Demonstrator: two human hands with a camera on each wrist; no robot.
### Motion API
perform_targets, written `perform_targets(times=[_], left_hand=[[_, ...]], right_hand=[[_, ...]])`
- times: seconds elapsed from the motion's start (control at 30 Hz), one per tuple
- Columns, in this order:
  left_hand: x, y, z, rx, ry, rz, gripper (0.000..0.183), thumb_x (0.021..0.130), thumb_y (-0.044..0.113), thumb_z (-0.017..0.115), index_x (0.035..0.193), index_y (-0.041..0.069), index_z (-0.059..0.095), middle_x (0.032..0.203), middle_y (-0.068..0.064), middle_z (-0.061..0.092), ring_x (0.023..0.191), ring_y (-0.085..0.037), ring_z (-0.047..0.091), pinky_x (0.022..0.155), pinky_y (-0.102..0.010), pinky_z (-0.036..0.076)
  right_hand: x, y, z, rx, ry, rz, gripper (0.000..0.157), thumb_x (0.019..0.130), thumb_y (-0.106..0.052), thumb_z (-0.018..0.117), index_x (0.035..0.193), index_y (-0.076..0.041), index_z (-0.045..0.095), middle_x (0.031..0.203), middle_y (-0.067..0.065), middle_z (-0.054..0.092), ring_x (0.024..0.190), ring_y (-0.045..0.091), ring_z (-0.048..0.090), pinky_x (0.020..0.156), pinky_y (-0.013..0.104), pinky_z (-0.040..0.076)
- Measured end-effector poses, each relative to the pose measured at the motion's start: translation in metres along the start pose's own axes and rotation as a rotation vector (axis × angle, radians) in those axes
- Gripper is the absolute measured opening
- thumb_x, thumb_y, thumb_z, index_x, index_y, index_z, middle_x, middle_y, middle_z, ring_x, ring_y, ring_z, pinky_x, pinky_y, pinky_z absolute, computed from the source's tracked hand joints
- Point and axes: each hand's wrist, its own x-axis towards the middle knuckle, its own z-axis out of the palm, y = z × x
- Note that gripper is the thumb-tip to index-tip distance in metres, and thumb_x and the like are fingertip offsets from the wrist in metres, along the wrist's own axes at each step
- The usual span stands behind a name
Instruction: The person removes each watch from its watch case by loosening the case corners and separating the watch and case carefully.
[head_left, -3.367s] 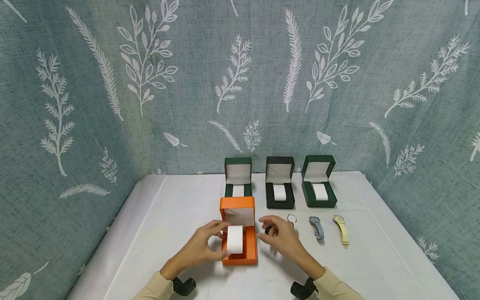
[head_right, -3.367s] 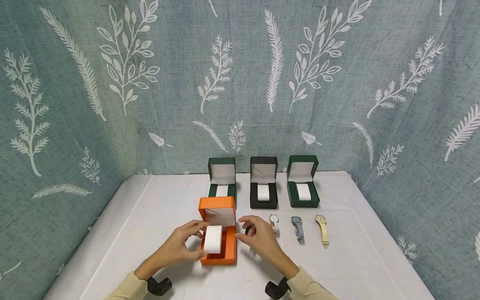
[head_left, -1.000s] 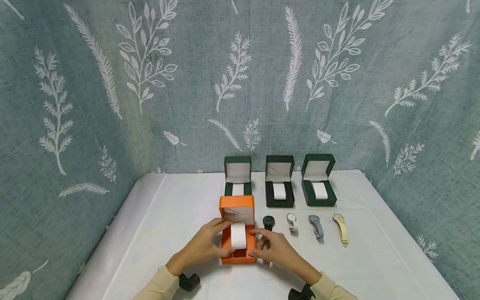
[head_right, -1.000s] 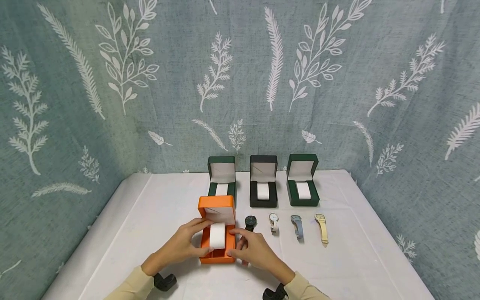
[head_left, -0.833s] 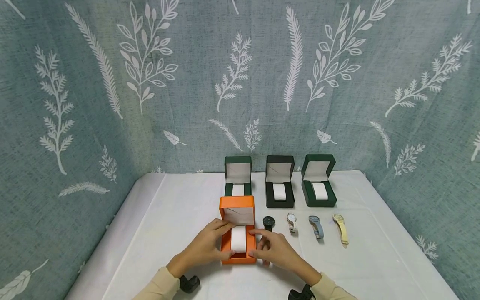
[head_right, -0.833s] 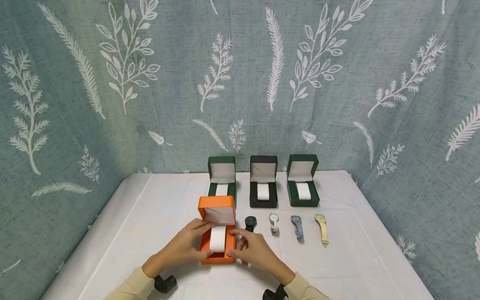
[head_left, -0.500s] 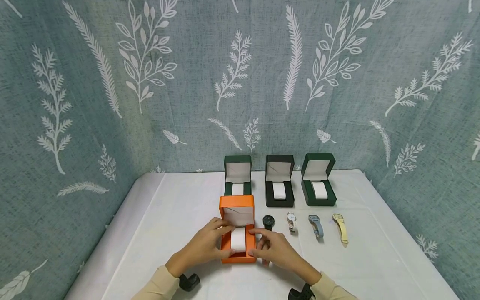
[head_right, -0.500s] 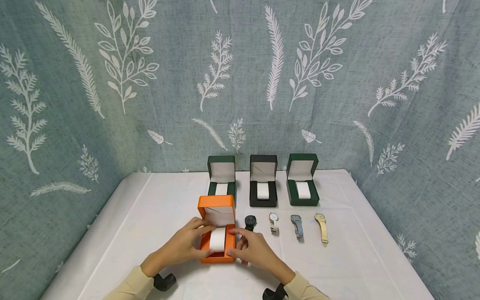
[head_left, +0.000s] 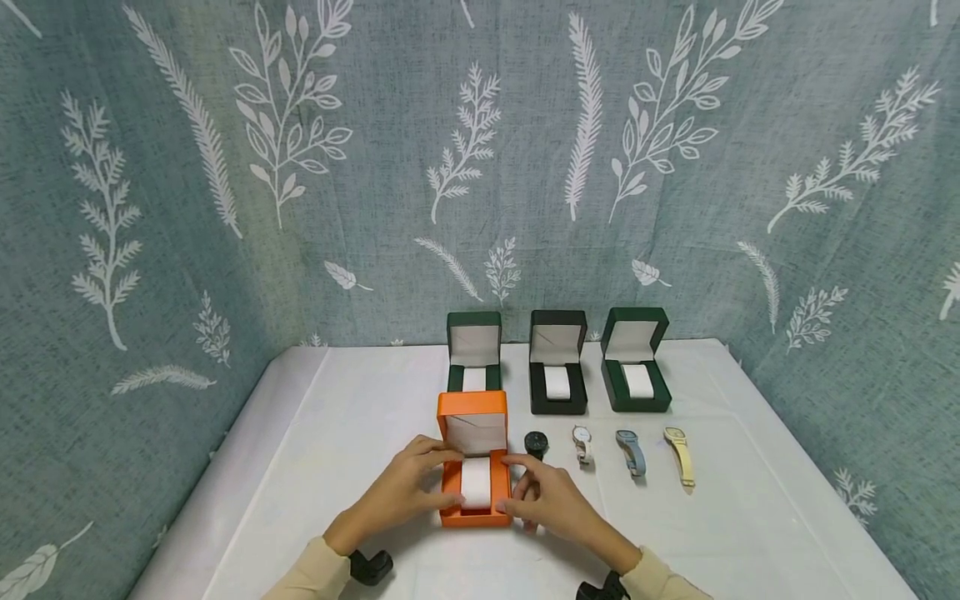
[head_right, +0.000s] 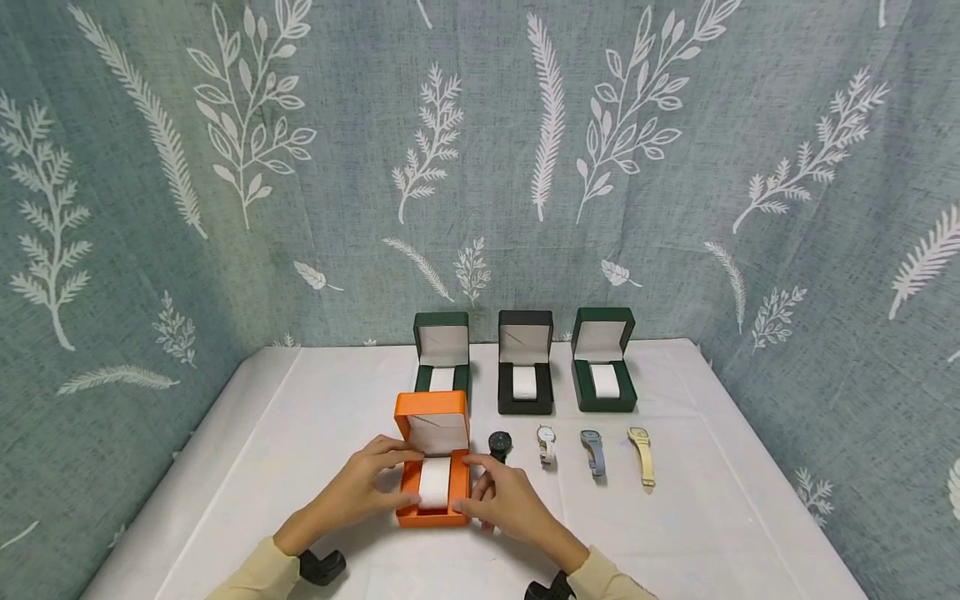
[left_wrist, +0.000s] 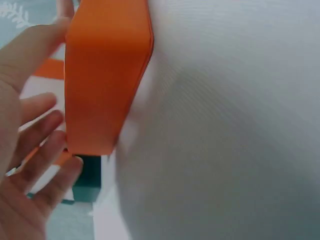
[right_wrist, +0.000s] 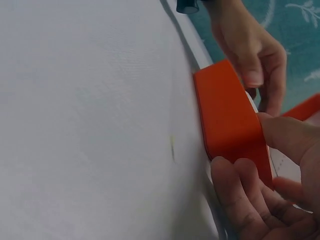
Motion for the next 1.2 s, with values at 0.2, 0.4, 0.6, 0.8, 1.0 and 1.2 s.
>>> perform_targets(times=[0.2,0.4,0.6,0.8,1.0,1.2], left_hand=[[-0.008,-0.014,-0.006,-0.198,0.120,-0.050,0.053,0.078,0.033,0.092,0.121,0.009,0.072,0.117,-0.004,0.069,0.099,-0.021,0.064,0.078,-0.035,0.058],[-0.013,-0.024,-0.009,-0.326,-0.019,-0.172,0.081,0.075,0.038,0.094,0.141,0.008,0.058,0.125,-0.006,0.065,0.098,-0.021,0.065,0.082,-0.035,0.056],[-0.013,-0.028,-0.008,-0.334,-0.174,-0.190,0.103,0.071,0.039,0.095,0.153,0.002,0.045,0.122,-0.004,0.061,0.099,-0.019,0.062,0.084,-0.030,0.053],[-0.010,-0.027,-0.010,-0.281,-0.245,-0.183,0.116,0.069,0.044,0.095,0.157,-0.002,0.036,0.119,0.000,0.059,0.100,-0.016,0.059,0.084,-0.029,0.053],[-0.007,-0.027,-0.010,-0.249,-0.272,-0.188,0.114,0.068,0.046,0.096,0.152,-0.007,0.042,0.120,0.003,0.057,0.099,-0.017,0.057,0.082,-0.028,0.051],[-0.007,-0.026,-0.009,-0.268,-0.255,-0.201,0.114,0.066,0.048,0.097,0.150,-0.008,0.045,0.128,0.000,0.059,0.103,-0.015,0.059,0.092,-0.031,0.052]], right_hand=[[-0.002,0.000,0.002,-0.004,0.037,-0.009,0.074,0.089,-0.023,0.084,0.149,-0.001,0.047,0.085,-0.001,0.069,0.055,0.020,0.066,0.057,0.030,0.058],[-0.005,0.000,0.003,-0.022,0.060,-0.005,0.078,0.086,-0.025,0.086,0.148,0.004,0.049,0.087,0.000,0.068,0.056,0.019,0.066,0.052,0.029,0.056],[-0.007,0.001,0.006,-0.025,0.043,0.001,0.086,0.082,-0.025,0.089,0.150,0.006,0.046,0.091,0.002,0.066,0.058,0.014,0.065,0.052,0.025,0.053],[-0.008,0.000,0.007,-0.070,0.042,-0.002,0.089,0.080,-0.028,0.091,0.148,0.008,0.047,0.093,0.001,0.063,0.060,0.010,0.062,0.053,0.022,0.050],[-0.009,-0.002,0.011,-0.184,0.082,-0.045,0.086,0.080,-0.035,0.090,0.143,0.011,0.052,0.099,0.001,0.062,0.070,0.006,0.059,0.058,0.021,0.051],[-0.010,-0.003,0.017,-0.235,0.131,-0.072,0.086,0.078,-0.035,0.092,0.141,0.010,0.055,0.097,0.001,0.060,0.075,0.008,0.060,0.064,0.021,0.054]])
